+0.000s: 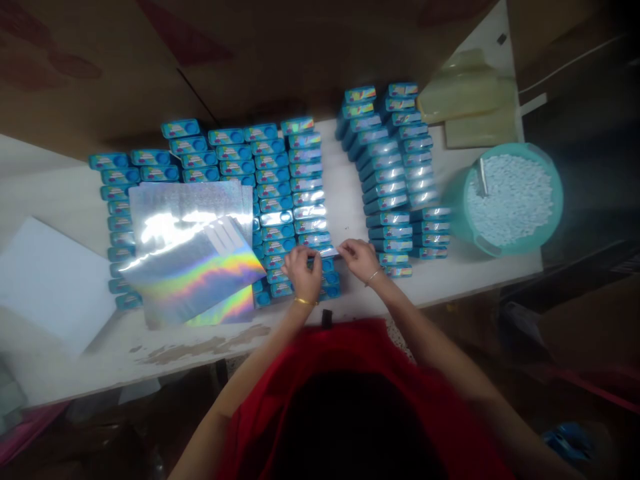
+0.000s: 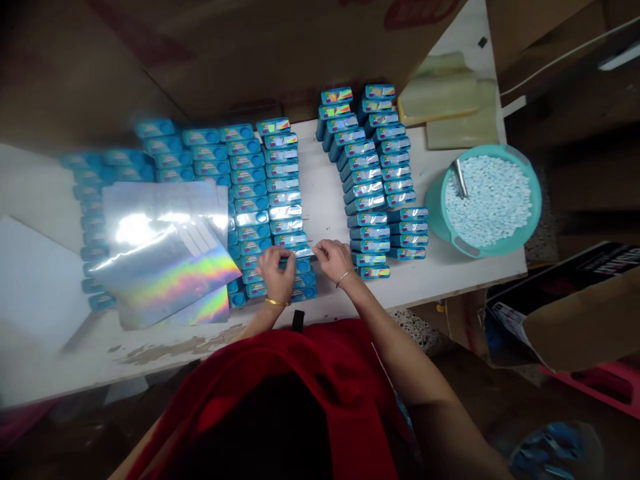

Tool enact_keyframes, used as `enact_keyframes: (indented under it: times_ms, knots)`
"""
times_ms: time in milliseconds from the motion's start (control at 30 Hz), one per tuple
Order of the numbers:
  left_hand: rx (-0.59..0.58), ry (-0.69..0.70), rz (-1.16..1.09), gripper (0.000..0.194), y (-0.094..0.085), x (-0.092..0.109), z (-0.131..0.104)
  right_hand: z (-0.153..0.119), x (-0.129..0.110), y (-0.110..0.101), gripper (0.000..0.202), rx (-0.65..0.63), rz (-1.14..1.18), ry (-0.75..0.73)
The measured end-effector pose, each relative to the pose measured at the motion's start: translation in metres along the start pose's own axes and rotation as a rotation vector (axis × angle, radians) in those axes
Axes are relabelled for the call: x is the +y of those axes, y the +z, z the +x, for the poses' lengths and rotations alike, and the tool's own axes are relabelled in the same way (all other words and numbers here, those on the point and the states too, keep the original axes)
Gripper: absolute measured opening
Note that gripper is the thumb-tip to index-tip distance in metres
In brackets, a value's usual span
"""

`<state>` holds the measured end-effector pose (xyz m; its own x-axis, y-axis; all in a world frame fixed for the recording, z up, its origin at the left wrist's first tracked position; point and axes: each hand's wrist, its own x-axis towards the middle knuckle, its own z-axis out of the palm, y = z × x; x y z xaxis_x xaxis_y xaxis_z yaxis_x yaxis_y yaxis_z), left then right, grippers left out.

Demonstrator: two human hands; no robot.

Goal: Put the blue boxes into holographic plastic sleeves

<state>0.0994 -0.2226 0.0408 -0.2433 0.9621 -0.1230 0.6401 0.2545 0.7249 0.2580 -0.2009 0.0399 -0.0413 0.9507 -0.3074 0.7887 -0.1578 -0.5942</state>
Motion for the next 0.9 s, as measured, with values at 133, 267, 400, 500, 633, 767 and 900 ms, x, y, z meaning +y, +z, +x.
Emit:
enact_keyframes:
  times_ms: [133, 267, 400, 500, 633, 767, 900]
  knots:
    - [-0.011, 0.014, 0.081, 0.008, 0.007, -0.005, 0.0, 0.0, 0.007, 0.006, 0.022, -0.011, -0.001, -0.008]
    - [-0.038, 0.012, 0.148, 0.01, 0.009, -0.007, 0.003, 0.0, 0.016, 0.019, 0.023, -0.015, 0.104, 0.001]
    - [-0.046, 0.012, 0.167, 0.016, 0.003, -0.005, 0.005, -0.005, 0.024, 0.034, 0.024, 0.063, 0.289, 0.079]
    - [-0.104, 0.113, 0.225, 0.031, -0.007, -0.009, 0.003, -0.018, 0.026, 0.04, 0.036, 0.186, 0.365, 0.107]
    - [-0.294, 0.346, 0.432, 0.044, -0.019, -0.023, -0.004, -0.038, 0.022, 0.044, 0.041, 0.127, 0.265, -0.027]
    - [-0.367, 0.463, 0.505, 0.048, -0.018, -0.033, -0.006, -0.042, 0.022, 0.047, 0.051, -0.051, 0.014, -0.084]
    - [-0.354, 0.515, 0.418, 0.043, -0.026, -0.034, 0.002, -0.028, 0.027, 0.036, 0.053, -0.159, -0.291, -0.126]
